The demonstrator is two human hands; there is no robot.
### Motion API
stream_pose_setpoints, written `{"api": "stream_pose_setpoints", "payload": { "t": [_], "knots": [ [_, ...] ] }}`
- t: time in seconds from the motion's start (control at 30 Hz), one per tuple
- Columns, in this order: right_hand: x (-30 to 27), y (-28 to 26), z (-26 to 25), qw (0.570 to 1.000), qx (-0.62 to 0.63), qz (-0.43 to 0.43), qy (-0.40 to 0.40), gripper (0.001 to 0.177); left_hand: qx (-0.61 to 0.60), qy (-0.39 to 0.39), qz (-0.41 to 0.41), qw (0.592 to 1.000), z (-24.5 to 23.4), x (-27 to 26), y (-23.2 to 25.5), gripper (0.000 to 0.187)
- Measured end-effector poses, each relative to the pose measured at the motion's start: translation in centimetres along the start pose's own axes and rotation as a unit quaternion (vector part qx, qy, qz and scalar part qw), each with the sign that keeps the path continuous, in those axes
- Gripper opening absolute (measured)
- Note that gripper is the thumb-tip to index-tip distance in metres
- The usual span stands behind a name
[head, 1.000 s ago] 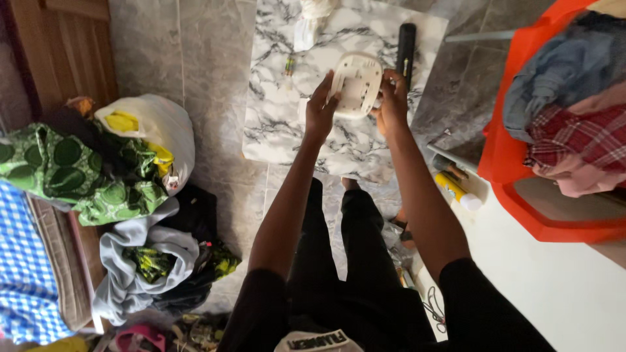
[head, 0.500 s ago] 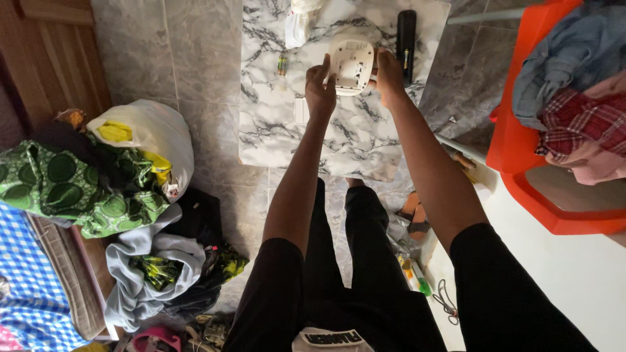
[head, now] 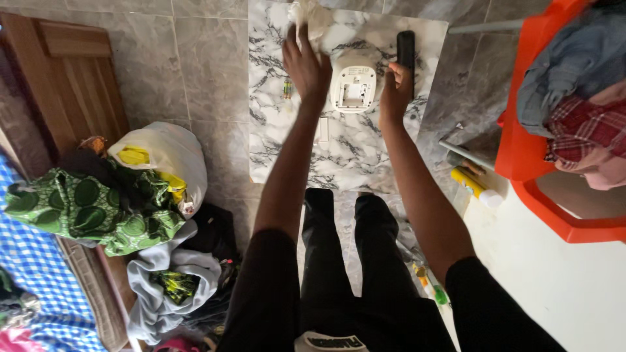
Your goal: The person opens the battery compartment of a white electronic device, removes batteries from a plastic bag, and inserts them one by one into the slots. The person then closes the compartment and briefly checks the device before reopening it to remove and reinsert the batteries again.
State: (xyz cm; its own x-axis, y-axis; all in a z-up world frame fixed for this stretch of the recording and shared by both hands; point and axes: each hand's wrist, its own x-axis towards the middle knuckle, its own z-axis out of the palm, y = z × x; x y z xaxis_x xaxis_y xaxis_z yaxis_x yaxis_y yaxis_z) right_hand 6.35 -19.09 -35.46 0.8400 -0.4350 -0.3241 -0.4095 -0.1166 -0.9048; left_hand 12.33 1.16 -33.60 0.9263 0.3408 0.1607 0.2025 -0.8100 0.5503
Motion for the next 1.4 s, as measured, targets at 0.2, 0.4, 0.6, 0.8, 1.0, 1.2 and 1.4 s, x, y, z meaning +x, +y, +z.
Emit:
{"api": "stream_pose_setpoints", "payload": {
  "t": [0.2, 0.4, 0.6, 0.8, 1.0, 1.2, 1.4],
  "knots": [
    [-3.6, -3.2, -0.6, 0.994, 0.097, 0.04, 0.011, 0.022, 0.197, -0.123, 0.09, 0.969, 1.2, 6.8, -2.3, 0.083],
    [-7.9, -6.7, -2.0, 0.993, 0.096, 0.067, -0.023, 0.021, 0.033, -0.173, 0.057, 0.983, -2.1, 6.1, -5.1, 0.065],
    [-12.8, -10.3, -4.9, 0.988, 0.121, 0.073, -0.057, 0.02, -0.136, 0.017, -0.007, 0.991, -13.2, 1.8, -0.8, 0.04],
    [-17.5, -16.1, -6.6, 0.984, 0.117, 0.08, -0.111, 0.021, -0.206, 0.06, -0.115, 0.97, -21.9, -2.6, 3.5, 0.031],
    [-18.3, -24.2, -3.7, 0.943, -0.046, -0.201, -0.26, 0.028, -0.397, -0.005, -0.264, 0.879, -24.4, -6.4, 5.6, 0.028],
    [-17.0, -28.2, -2.3, 0.907, -0.112, -0.242, -0.324, 0.047, -0.497, -0.102, -0.254, 0.824, -26.2, -7.0, 6.8, 0.039],
    [-17.7, -30.6, -2.7, 0.892, -0.063, -0.285, -0.345, 0.065, -0.39, -0.11, -0.238, 0.883, -28.2, -6.0, 10.1, 0.054]
  ]
}}
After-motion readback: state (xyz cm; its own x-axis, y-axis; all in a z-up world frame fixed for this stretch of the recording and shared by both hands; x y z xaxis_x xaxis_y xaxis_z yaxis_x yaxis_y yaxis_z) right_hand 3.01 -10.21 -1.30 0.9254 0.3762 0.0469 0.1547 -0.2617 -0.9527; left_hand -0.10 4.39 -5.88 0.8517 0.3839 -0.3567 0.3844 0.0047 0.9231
